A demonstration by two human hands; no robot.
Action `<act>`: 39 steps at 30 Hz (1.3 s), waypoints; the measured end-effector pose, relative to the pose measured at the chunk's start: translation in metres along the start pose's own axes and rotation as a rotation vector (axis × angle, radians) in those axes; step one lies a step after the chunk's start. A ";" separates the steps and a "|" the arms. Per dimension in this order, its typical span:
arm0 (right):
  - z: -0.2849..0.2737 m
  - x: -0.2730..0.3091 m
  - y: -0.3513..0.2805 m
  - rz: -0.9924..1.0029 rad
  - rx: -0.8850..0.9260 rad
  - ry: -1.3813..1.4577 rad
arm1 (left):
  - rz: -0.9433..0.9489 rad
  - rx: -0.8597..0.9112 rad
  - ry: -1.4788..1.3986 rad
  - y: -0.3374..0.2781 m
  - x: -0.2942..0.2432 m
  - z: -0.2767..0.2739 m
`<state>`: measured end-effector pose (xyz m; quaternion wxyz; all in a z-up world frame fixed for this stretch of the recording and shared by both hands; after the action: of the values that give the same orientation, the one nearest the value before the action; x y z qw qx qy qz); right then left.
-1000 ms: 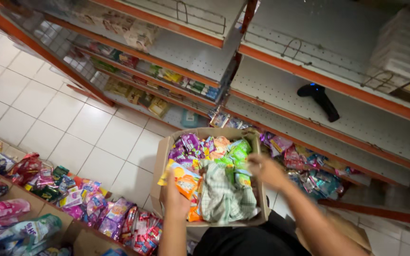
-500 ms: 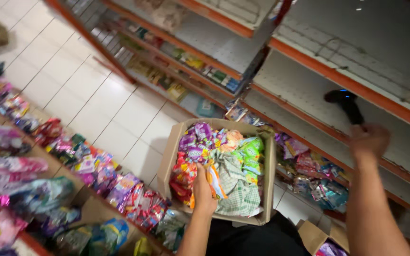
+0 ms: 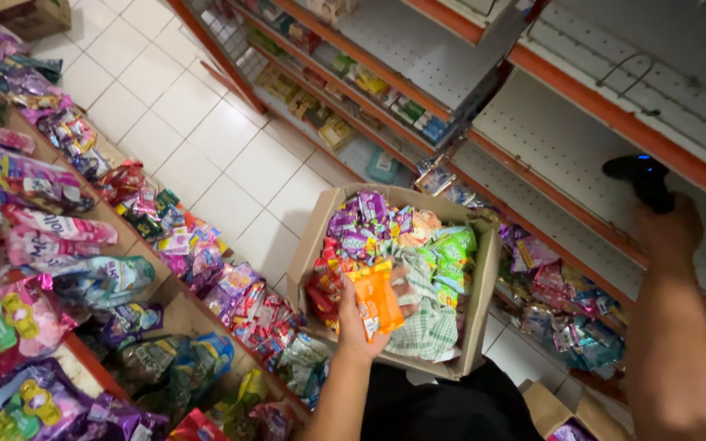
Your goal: The person takes items including snack bags and lotions from a cardboard box, scans each item with a handheld barcode scanner, and places them onto the shelves of a convenience store.
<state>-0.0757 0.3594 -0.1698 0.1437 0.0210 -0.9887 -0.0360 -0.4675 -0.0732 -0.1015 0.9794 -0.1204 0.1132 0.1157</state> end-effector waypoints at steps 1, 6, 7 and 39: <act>0.003 -0.002 0.001 0.020 0.038 -0.016 | -0.023 0.010 0.028 -0.001 0.000 0.001; 0.003 -0.010 0.007 0.031 0.084 -0.051 | -0.127 -0.156 0.282 -0.007 -0.001 -0.008; -0.001 -0.011 0.008 0.031 0.074 -0.054 | -0.112 -0.176 0.304 -0.006 -0.004 -0.010; -0.082 0.317 -0.382 0.198 1.047 1.184 | 0.183 -0.142 0.032 0.077 -0.044 0.016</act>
<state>-0.3444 -0.0430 -0.0312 0.6193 0.0134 -0.6337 0.4634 -0.5255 -0.0048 -0.0917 0.9519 -0.1803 0.1310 0.2102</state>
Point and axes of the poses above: each hand's wrist, its own y-axis towards the middle knuckle, its own z-axis out of the palm, x = y × z, the point moved 5 cm from there along y, towards the middle knuckle, and after that the axes turned 4 degrees about x, right-handed, at the moved point
